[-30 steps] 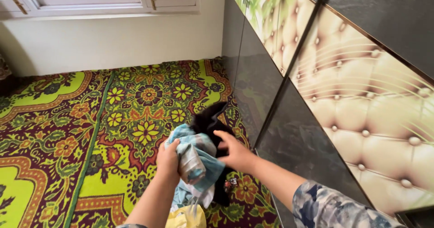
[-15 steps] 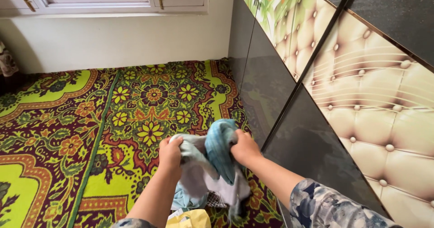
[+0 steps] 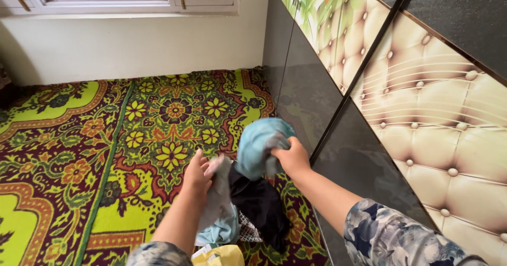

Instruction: The person is emptying various items including clothes and bags from a sliding-door wardrobe and placing them on the floor.

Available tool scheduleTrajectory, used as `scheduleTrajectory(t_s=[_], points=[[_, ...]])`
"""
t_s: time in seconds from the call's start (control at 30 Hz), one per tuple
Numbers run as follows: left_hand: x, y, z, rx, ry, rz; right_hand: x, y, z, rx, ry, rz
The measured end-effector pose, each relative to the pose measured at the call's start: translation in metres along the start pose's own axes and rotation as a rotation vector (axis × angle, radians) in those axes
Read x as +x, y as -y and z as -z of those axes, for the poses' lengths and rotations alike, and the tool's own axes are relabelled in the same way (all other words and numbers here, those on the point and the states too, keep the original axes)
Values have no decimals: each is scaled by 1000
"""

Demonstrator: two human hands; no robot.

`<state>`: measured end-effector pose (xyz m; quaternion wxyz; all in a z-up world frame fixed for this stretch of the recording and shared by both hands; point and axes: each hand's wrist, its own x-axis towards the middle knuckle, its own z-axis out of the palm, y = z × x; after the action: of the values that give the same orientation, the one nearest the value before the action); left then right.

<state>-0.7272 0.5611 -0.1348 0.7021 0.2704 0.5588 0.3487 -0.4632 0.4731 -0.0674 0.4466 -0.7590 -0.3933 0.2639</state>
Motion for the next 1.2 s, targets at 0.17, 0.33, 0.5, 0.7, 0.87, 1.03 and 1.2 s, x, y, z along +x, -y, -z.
scheduleTrajectory(t_s=[0.17, 0.33, 0.5, 0.7, 0.87, 1.03, 1.2], points=[[23, 35, 20, -200, -187, 5, -4, 11, -17, 283, 174, -106], [26, 56, 34, -241, -304, 25, 0, -25, -23, 250, 269, -248], [19, 71, 20, -180, -329, 96, -21, -38, 1, 148, 380, -416], [-6, 82, -42, -68, -159, 174, -49, -51, 42, 127, 441, -439], [-32, 109, -109, 125, 12, 207, -82, -64, 90, 143, 480, -444], [-66, 148, -193, 277, 214, 235, -116, -90, 151, 159, 508, -458], [-69, 215, -272, 456, 436, 228, -165, -108, 223, 148, 621, -465]])
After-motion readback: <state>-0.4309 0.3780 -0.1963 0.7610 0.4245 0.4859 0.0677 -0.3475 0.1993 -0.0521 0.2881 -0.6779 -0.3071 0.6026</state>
